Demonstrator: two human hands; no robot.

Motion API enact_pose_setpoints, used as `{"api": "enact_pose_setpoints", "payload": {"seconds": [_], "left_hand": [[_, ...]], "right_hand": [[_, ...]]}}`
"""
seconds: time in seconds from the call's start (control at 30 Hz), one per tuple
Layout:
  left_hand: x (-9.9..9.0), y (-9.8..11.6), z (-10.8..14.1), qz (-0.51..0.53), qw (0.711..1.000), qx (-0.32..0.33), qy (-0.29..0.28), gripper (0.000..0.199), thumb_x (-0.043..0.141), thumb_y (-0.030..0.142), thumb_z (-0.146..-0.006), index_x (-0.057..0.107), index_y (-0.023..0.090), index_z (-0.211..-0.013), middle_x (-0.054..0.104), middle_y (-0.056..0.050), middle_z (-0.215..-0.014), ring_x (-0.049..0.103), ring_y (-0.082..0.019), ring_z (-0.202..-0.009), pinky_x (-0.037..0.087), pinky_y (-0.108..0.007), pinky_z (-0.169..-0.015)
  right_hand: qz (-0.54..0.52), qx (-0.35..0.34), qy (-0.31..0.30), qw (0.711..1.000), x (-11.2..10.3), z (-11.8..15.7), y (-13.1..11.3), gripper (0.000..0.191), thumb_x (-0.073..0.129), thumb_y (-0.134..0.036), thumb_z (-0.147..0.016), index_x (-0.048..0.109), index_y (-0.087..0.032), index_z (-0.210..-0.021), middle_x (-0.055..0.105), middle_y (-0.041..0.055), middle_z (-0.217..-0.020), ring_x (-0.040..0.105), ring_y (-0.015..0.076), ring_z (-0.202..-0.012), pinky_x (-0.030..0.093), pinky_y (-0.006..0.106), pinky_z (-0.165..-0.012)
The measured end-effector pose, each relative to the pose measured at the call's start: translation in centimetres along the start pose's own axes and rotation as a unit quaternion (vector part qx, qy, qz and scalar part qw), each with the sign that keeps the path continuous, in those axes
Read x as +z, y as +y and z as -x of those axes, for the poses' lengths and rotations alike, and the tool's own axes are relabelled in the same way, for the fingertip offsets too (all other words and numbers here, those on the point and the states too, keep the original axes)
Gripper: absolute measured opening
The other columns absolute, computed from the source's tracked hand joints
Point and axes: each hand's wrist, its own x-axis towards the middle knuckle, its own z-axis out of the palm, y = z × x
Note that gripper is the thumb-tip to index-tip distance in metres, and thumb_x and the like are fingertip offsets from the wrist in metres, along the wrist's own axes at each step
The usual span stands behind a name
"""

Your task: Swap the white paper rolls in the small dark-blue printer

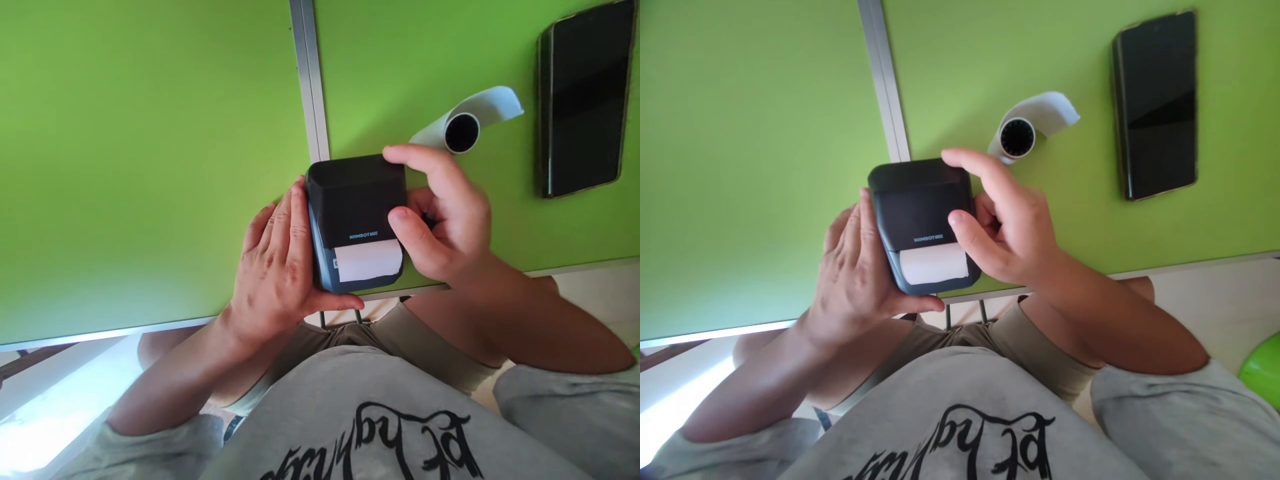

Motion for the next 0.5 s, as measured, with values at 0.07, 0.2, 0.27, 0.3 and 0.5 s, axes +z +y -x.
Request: {"api": "enact_pose_setpoints", "payload": {"seconds": [0.07, 0.2, 0.27, 0.3, 0.5], "left_hand": [[-0.03, -0.15, -0.23, -0.002, 1.000, 0.004, 0.002, 0.125, 0.047, 0.091, -0.083, 0.007, 0.008, -0.167, 0.047, -0.028, -0.159, 0.052, -0.039, -0.146, 0.042, -0.052, -0.118], [-0.01, -0.31, -0.53, 0.002, 1.000, -0.007, -0.005, 0.119, 0.043, 0.092, -0.084, 0.012, 0.012, -0.167, 0.049, -0.024, -0.159, 0.053, -0.037, -0.145, 0.041, -0.050, -0.118], [0.02, -0.30, -0.52, 0.003, 1.000, -0.013, -0.009, 0.119, 0.041, 0.093, -0.084, 0.013, 0.012, -0.166, 0.048, -0.024, -0.160, 0.052, -0.036, -0.146, 0.040, -0.049, -0.119], [0.03, -0.29, -0.48, 0.003, 1.000, -0.015, -0.010, 0.119, 0.041, 0.093, -0.084, 0.013, 0.013, -0.166, 0.047, -0.024, -0.161, 0.051, -0.036, -0.147, 0.040, -0.049, -0.119], [-0.13, -0.23, -0.26, 0.000, 1.000, -0.001, -0.008, 0.122, 0.045, 0.091, -0.084, 0.008, 0.008, -0.167, 0.046, -0.027, -0.160, 0.051, -0.038, -0.147, 0.041, -0.051, -0.120]], "right_hand": [[-0.009, -0.005, -0.002, 1.000, 0.02, 0.12, 0.24, 0.039, 0.060, -0.028, -0.094, 0.060, -0.024, -0.133, 0.037, -0.0103, -0.052, 0.035, 0.0079, -0.043, 0.031, 0.027, -0.046], [-0.010, 0.000, 0.000, 1.000, -0.01, 0.24, 0.60, 0.040, 0.062, -0.029, -0.094, 0.059, -0.025, -0.134, 0.038, -0.0105, -0.053, 0.037, 0.0076, -0.044, 0.031, 0.027, -0.046], [-0.005, 0.000, 0.003, 1.000, 0.00, 0.20, 0.67, 0.039, 0.061, -0.032, -0.095, 0.058, -0.025, -0.134, 0.038, -0.0105, -0.053, 0.037, 0.0076, -0.043, 0.032, 0.027, -0.046], [-0.002, 0.000, 0.003, 1.000, 0.00, 0.16, 0.68, 0.038, 0.060, -0.033, -0.096, 0.058, -0.026, -0.133, 0.038, -0.0103, -0.053, 0.036, 0.0077, -0.043, 0.032, 0.027, -0.046], [-0.007, -0.010, -0.003, 1.000, 0.01, -0.09, 0.42, 0.037, 0.060, -0.032, -0.096, 0.056, -0.026, -0.133, 0.035, -0.0112, -0.053, 0.034, 0.0068, -0.042, 0.032, 0.026, -0.045]]}}
